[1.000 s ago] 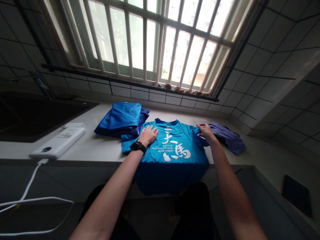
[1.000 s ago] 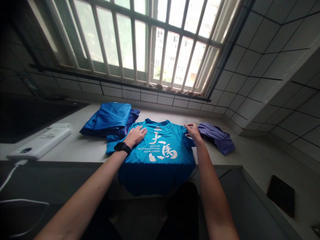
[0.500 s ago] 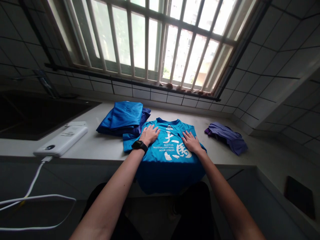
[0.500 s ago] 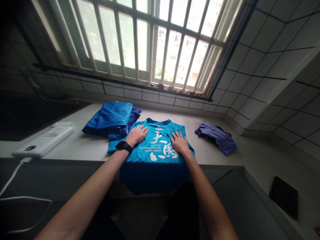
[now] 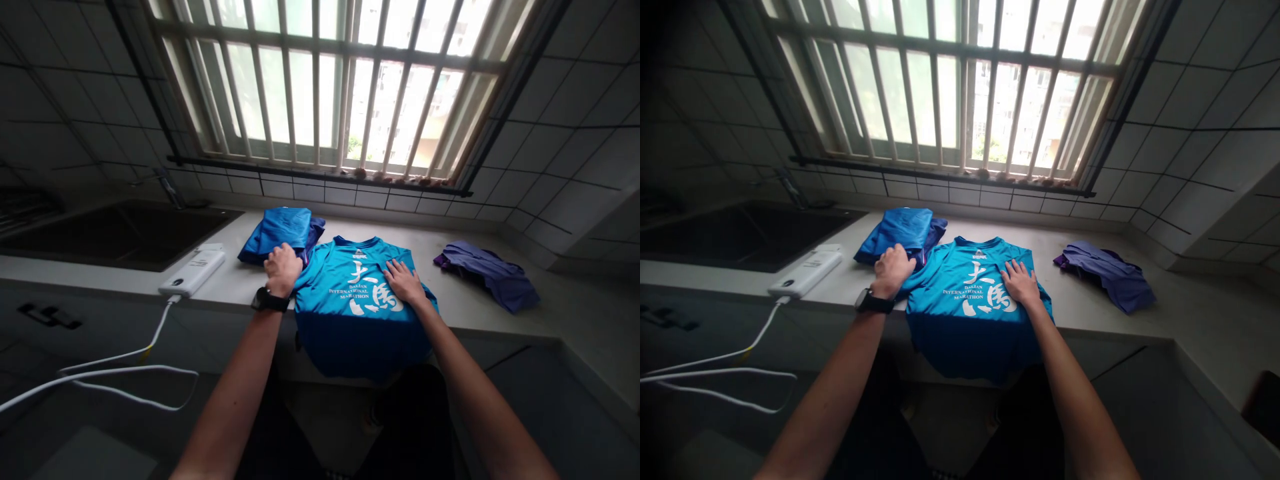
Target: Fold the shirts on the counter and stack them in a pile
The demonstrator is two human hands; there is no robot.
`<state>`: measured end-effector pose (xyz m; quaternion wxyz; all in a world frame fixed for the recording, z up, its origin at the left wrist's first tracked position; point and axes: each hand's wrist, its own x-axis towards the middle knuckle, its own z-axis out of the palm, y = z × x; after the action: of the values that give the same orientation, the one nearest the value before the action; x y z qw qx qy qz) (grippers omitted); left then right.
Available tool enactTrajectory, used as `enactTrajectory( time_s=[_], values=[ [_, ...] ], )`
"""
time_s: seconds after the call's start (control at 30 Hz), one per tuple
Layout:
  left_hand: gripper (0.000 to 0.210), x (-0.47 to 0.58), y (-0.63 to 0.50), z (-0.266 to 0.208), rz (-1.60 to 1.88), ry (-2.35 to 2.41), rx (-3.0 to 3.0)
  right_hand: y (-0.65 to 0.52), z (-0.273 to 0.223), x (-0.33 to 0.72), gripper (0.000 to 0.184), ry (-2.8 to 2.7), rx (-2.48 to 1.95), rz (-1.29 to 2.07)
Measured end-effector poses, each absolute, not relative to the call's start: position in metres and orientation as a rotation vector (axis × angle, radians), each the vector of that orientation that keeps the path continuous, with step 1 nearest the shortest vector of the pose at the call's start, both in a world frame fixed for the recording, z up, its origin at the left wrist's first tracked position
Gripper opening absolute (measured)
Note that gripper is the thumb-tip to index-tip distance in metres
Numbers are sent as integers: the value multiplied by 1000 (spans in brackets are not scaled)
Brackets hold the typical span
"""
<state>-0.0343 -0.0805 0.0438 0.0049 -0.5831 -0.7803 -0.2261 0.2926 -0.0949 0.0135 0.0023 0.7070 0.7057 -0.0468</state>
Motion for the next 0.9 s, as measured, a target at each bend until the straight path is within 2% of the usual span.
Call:
enactTrajectory(
  time_s=[0.07,0.1,0.17,0.23,0.3,0.47,0.63,0.73,0.9],
  values=[
    [61,-63,-92,39,-587,-2635,-1787,-94,12,293,64,2217,2221,-133],
    [63,-73,-97,36,-563,-2650,-1827,-93,11,293,64,2218,2226,-129],
    [48,-82,-105,29,-628,-2541,-2015,-92,9,294,64,2220,2238,-133],
    [28,-79,-109,24,-798,-2389,-2244,-92,6,295,64,2234,2245,-143],
    [23,-73,-109,22,-1038,-2315,-2363,-91,4,296,65,2259,2244,-148],
    [27,-69,-103,30,-1684,-2431,-2195,-92,3,295,64,2296,2258,-148],
    [48,-81,-101,35,-2063,-2858,-1940,-93,5,295,64,2290,2278,-191],
    [65,-89,-105,34,-1938,-2911,-1821,-93,5,295,64,2291,2280,-215],
    [56,-89,-106,33,-1345,-2958,-2060,-94,5,293,63,2277,2298,-190]
  ],
)
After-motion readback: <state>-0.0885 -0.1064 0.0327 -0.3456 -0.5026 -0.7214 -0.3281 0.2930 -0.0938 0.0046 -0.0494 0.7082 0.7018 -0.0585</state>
